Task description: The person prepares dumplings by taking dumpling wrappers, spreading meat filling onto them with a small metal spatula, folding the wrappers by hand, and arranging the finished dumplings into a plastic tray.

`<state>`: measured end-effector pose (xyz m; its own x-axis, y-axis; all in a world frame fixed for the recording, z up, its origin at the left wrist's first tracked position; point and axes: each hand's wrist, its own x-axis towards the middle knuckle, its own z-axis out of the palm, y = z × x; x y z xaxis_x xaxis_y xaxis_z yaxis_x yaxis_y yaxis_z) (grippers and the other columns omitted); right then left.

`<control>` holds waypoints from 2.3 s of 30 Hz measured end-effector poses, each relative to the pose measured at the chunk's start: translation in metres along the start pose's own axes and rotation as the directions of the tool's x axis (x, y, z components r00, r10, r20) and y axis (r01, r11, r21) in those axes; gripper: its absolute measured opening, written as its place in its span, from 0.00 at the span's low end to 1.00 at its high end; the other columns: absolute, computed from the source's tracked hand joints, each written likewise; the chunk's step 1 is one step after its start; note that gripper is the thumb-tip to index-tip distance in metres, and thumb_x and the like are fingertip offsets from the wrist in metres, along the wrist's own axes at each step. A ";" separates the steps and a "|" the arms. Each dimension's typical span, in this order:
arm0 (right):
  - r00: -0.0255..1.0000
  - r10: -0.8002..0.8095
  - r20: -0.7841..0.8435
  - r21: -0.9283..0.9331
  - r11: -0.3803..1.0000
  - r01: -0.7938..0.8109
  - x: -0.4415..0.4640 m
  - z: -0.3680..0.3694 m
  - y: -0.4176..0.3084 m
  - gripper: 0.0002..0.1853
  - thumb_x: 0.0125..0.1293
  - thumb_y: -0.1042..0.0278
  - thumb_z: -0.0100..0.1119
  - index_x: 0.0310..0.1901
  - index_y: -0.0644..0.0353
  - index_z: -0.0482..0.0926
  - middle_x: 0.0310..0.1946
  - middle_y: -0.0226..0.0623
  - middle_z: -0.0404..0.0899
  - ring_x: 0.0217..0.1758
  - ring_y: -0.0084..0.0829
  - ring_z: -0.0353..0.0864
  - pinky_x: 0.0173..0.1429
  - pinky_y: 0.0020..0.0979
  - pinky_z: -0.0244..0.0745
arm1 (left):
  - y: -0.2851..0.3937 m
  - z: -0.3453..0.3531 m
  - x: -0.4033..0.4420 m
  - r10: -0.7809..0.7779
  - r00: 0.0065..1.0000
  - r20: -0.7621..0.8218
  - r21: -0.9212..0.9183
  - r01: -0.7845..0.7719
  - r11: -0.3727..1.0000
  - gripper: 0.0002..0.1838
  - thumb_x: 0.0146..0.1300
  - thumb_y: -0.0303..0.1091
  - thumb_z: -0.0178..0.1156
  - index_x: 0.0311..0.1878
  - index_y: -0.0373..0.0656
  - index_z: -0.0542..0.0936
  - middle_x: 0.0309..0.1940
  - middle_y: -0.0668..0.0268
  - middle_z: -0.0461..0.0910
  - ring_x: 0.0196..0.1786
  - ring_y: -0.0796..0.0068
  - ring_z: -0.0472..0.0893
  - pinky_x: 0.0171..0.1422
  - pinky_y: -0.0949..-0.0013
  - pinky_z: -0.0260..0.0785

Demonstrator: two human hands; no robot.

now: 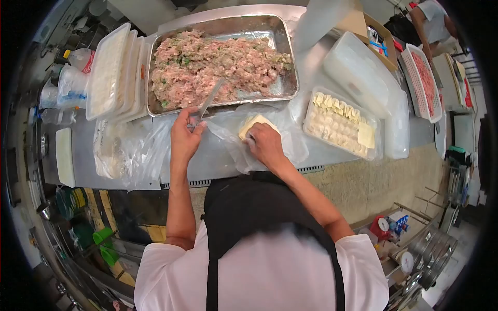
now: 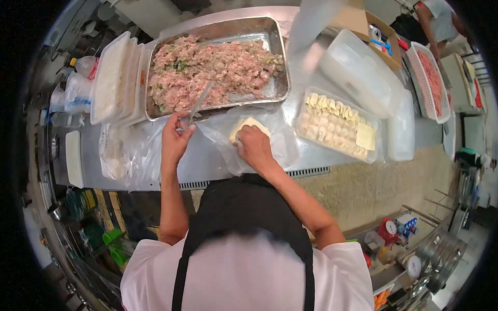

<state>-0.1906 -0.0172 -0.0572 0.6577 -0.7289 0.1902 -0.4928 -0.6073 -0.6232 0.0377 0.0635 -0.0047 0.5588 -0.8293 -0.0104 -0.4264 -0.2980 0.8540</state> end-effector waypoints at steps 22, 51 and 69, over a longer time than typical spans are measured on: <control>0.898 0.318 0.304 0.845 -0.525 -0.100 -0.022 -0.084 0.050 0.19 0.81 0.55 0.42 0.58 0.62 0.72 0.55 0.41 0.80 0.60 0.37 0.81 0.67 0.42 0.75 | 0.067 0.001 0.101 0.140 0.919 0.369 0.764 -0.386 0.517 0.05 0.51 0.27 0.61 0.29 0.41 0.85 0.31 0.52 0.84 0.42 0.47 0.84 0.47 0.50 0.76; 0.656 0.639 0.401 0.774 -0.620 0.130 0.049 -0.043 0.016 0.23 0.81 0.60 0.34 0.65 0.69 0.66 0.62 0.51 0.73 0.66 0.46 0.72 0.75 0.50 0.64 | 0.045 0.012 0.005 0.395 0.808 0.437 0.184 -0.510 0.840 0.19 0.55 0.16 0.66 0.47 0.47 0.89 0.36 0.63 0.82 0.35 0.68 0.82 0.37 0.69 0.73; 0.863 0.457 0.216 0.843 -0.534 0.071 0.028 -0.058 0.017 0.29 0.75 0.62 0.43 0.72 0.70 0.60 0.67 0.51 0.69 0.70 0.48 0.69 0.79 0.51 0.56 | 0.057 0.044 0.004 0.368 0.820 0.438 -0.010 -0.404 0.915 0.14 0.53 0.16 0.63 0.44 0.38 0.87 0.31 0.57 0.82 0.33 0.62 0.82 0.37 0.63 0.72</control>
<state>-0.2133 -0.0666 -0.0188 0.4656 -0.8380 -0.2846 0.7900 0.5385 -0.2931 -0.0161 0.0226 0.0210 -0.0104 -0.9970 0.0773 -0.6085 0.0676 0.7907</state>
